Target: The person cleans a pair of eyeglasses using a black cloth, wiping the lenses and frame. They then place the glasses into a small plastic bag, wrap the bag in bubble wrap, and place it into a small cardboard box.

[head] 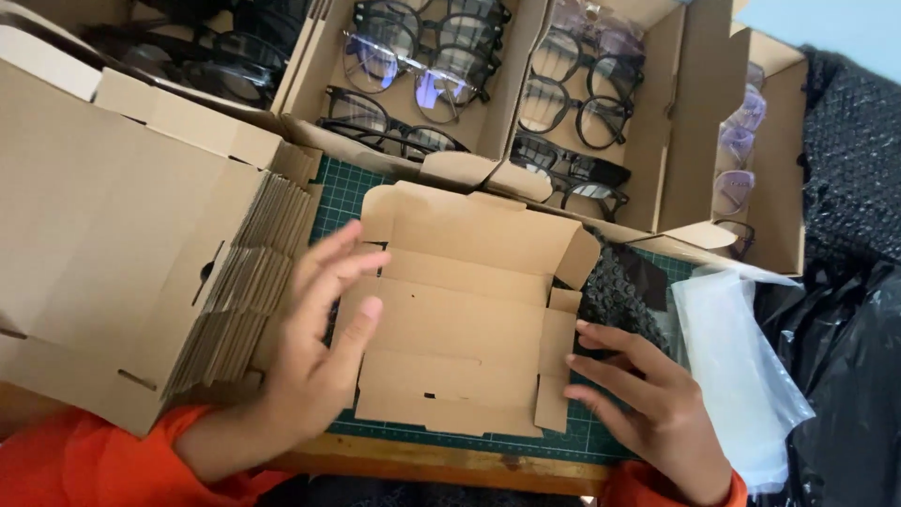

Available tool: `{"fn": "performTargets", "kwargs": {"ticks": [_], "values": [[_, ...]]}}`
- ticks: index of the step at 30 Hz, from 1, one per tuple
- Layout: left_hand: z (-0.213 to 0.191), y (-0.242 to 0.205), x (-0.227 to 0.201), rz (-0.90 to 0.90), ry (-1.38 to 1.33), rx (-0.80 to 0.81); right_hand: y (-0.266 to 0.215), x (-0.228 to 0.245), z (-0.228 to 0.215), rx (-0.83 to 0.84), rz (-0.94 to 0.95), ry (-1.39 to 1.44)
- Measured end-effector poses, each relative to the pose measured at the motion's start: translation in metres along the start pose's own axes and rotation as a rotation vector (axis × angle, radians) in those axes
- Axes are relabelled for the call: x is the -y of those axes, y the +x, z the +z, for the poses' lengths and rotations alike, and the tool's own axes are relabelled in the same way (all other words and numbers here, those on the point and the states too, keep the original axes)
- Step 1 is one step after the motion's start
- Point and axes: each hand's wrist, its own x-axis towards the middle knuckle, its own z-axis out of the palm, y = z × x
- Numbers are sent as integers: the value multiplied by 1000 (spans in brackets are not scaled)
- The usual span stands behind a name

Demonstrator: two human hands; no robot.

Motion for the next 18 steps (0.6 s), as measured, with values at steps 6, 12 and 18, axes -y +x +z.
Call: {"fn": "performTargets", "kwargs": {"ticks": [6, 12, 18], "values": [[-2, 1, 0, 23, 34, -95, 5, -1, -3, 124, 30, 38], [1, -1, 12, -32, -174, -120, 5, -5, 1, 42, 40, 53], [-2, 0, 6, -38, -247, -44, 7, -7, 2, -37, 85, 67]]}}
